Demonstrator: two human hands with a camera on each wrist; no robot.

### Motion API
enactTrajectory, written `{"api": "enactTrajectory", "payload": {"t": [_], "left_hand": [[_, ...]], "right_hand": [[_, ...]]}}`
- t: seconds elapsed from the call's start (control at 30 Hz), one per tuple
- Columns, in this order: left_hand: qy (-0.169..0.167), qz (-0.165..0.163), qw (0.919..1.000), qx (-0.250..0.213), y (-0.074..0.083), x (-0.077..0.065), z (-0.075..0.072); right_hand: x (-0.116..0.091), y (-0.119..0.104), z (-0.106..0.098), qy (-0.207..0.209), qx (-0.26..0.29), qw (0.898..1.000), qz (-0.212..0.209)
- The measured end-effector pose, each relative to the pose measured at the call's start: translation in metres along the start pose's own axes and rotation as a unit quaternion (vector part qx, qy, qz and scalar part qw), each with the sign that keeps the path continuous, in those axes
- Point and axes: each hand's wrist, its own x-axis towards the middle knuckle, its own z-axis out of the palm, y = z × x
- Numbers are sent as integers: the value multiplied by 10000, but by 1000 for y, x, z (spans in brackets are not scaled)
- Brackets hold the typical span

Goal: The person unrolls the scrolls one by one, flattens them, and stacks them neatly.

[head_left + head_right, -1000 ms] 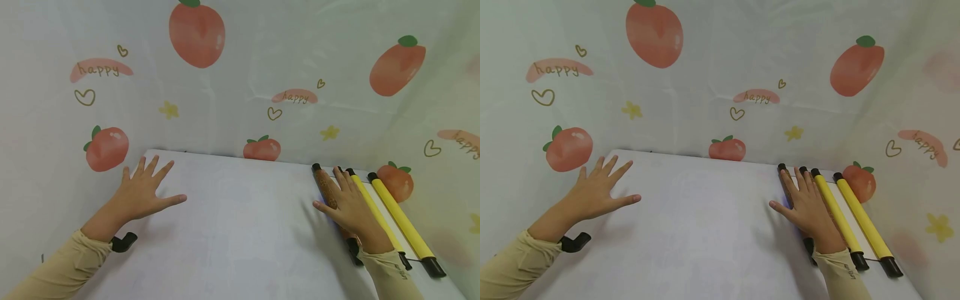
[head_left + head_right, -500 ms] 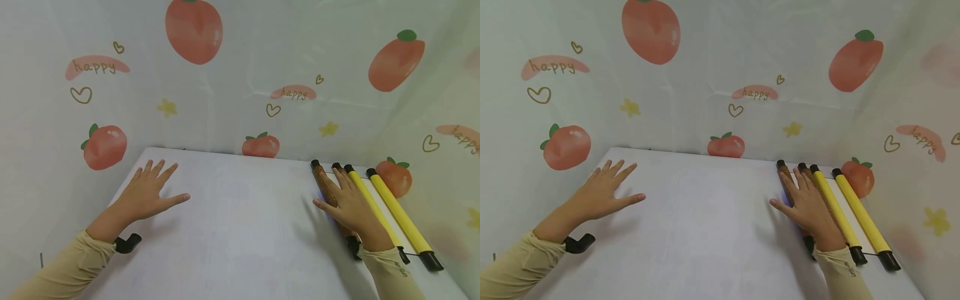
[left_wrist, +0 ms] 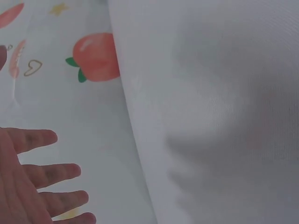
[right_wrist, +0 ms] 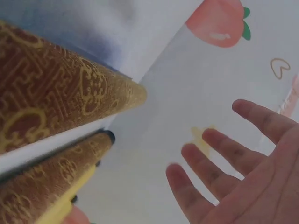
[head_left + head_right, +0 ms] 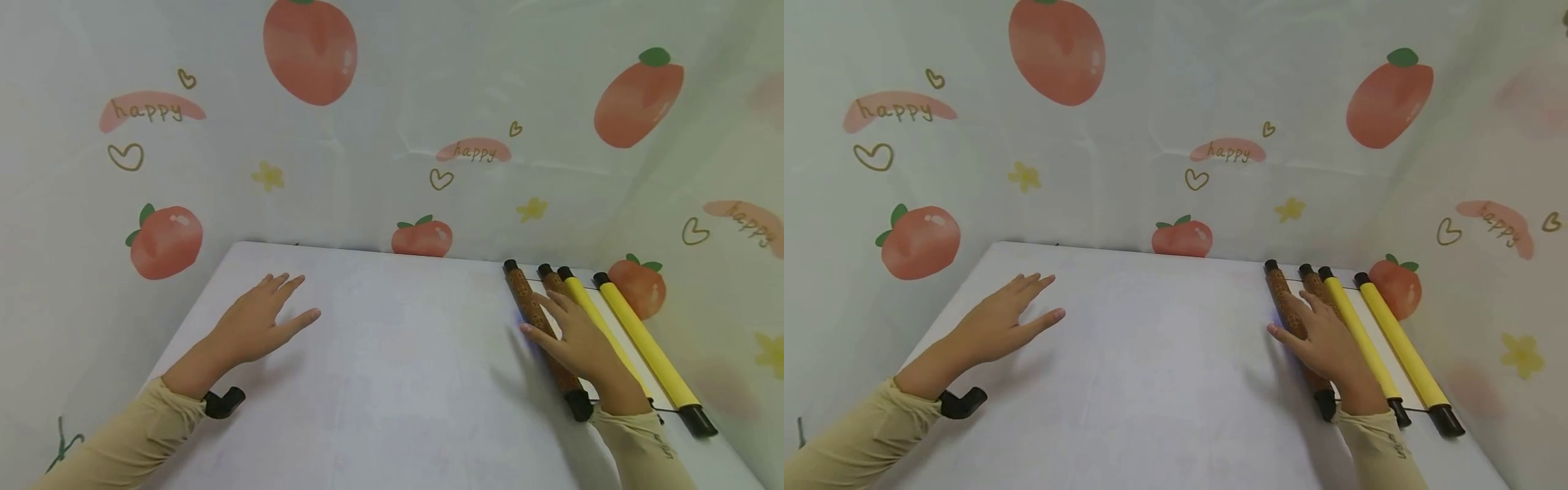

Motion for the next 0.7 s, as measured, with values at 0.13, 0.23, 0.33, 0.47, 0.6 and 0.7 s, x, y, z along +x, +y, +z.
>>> {"api": "enactTrajectory", "payload": {"t": [0.13, 0.23, 0.33, 0.47, 0.6, 0.7], "left_hand": [[8, 1, 9999, -169, 3, 1, 4], [35, 33, 9997, -230, 6, 3, 9], [37, 65, 9995, -310, 9, 6, 14], [-21, 88, 9989, -470, 15, 10, 20], [-110, 112, 9978, -644, 22, 15, 26], [-192, 79, 9969, -758, 26, 19, 28]], "right_hand": [[-3, 11, 1, -79, 590, 9982, 38], [-5, 17, 1, -61, 709, 9974, 101], [-8, 21, 1, -63, 760, 9969, 200], [-11, 26, -1, -78, 813, 9961, 344], [-14, 31, -1, 20, 893, 9953, 382], [-16, 34, 1, 74, 948, 9947, 390]]}}
